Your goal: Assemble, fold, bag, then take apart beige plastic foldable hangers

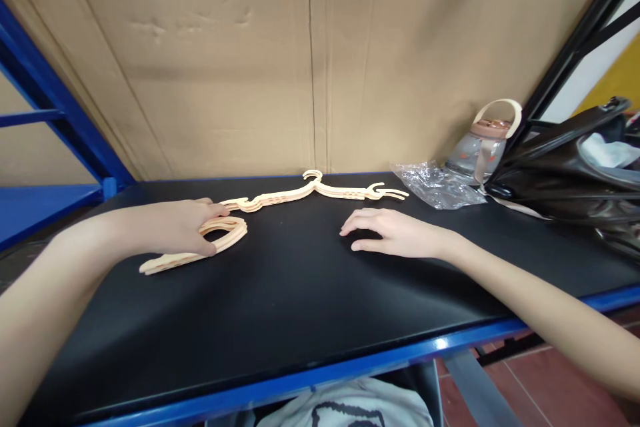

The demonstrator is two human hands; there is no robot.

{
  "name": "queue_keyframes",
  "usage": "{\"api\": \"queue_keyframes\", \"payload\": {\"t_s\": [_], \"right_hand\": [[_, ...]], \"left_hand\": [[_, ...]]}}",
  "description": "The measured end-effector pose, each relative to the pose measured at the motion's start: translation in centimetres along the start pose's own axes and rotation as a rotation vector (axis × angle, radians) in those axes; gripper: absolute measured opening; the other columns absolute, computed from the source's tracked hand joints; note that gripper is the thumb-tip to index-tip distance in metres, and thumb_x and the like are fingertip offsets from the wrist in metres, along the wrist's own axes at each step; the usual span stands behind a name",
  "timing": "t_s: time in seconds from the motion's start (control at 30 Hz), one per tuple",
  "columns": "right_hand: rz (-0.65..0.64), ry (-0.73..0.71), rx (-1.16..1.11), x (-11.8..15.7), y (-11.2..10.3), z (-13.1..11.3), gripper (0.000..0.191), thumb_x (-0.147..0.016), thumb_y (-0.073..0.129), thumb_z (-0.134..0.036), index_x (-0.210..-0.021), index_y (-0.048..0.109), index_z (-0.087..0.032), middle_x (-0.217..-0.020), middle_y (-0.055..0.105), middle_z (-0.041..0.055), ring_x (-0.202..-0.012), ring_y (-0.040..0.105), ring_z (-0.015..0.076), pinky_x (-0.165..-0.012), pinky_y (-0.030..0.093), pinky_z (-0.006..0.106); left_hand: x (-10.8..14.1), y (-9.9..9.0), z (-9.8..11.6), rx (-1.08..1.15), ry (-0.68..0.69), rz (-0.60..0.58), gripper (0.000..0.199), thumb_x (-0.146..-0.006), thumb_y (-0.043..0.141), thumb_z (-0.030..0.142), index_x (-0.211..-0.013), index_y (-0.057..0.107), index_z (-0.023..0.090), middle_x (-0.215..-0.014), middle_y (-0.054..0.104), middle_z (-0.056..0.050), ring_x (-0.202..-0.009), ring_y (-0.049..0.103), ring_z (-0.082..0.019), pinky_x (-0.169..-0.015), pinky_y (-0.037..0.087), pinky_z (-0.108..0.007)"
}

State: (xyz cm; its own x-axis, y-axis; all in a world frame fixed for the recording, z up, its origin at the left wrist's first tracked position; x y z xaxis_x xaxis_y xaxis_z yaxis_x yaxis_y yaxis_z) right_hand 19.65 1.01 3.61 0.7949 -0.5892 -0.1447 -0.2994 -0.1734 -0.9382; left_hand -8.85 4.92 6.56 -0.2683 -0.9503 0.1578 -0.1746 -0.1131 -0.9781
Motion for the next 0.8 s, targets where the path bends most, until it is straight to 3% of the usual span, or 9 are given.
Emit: {"api": "queue_keyframes", "payload": {"t_s": [0.1,0.27,0.33,0.47,0.8], "right_hand": [[-0.003,-0.001,0.003,0.0,0.0,0.0,0.03,-0.096,0.05,-0.036,-0.119,0.06,-0.021,-0.118,0.061,0.0053,-0.11,0.056,0.019,-0.098,0.042,0.034],[-0.005,0.0,0.005,0.0,0.0,0.0,0.03,-0.096,0.05,-0.037,-0.12,0.06,-0.021,-0.118,0.061,0.0054,-0.11,0.056,0.0191,-0.097,0.042,0.034],[-0.005,-0.003,-0.001,0.0,0.0,0.1,0.03,-0.096,0.05,-0.037,-0.12,0.06,-0.021,-0.119,0.061,0.0051,-0.11,0.056,0.019,-0.097,0.042,0.034],[-0.005,-0.008,-0.005,0.0,0.1,0.1,0.03,-0.096,0.05,-0.037,-0.12,0.06,-0.021,-0.119,0.061,0.005,-0.11,0.056,0.0191,-0.098,0.042,0.034],[-0.014,-0.005,-0.003,0.1,0.1,0.1,0.031,-0.096,0.049,-0.038,-0.12,0.06,-0.022,-0.12,0.06,0.005,-0.111,0.056,0.0194,-0.098,0.041,0.034]], "left_hand": [[0.3,0.7,0.4,-0.005,0.012,-0.14,0.066,-0.071,0.054,0.033,-0.136,0.051,0.025,-0.124,0.059,-0.007,-0.11,0.057,-0.027,-0.091,0.044,-0.034],[0.2,0.8,0.1,0.04,-0.049,-0.145,0.085,-0.07,0.057,0.048,-0.147,0.032,0.022,-0.137,0.05,-0.009,-0.114,0.054,-0.03,-0.092,0.044,-0.037],[0.1,1.1,0.1,0.044,-0.035,-0.141,0.082,-0.072,0.054,0.051,-0.146,0.035,0.021,-0.142,0.046,-0.009,-0.118,0.053,-0.03,-0.095,0.043,-0.038],[-0.2,1.6,0.7,0.046,0.044,-0.162,0.068,-0.075,0.051,0.041,-0.14,0.045,0.021,-0.152,0.035,-0.006,-0.133,0.04,-0.028,-0.107,0.033,-0.037],[-0.1,1.6,0.5,0.041,0.056,-0.191,0.068,-0.074,0.054,0.041,-0.138,0.048,0.018,-0.15,0.038,-0.006,-0.139,0.033,-0.028,-0.113,0.026,-0.04]]}}
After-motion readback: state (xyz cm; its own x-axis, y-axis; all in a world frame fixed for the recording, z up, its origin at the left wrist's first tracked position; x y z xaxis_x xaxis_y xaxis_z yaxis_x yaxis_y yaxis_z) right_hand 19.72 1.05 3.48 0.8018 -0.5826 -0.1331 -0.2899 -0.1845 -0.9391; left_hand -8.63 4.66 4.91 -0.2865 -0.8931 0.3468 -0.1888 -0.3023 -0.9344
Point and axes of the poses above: each hand's wrist, its own x-axis away from the middle knuckle, its own y-axis out of the palm, z = x × y, the point moved 7 cm from there along -x, towards the middle knuckle
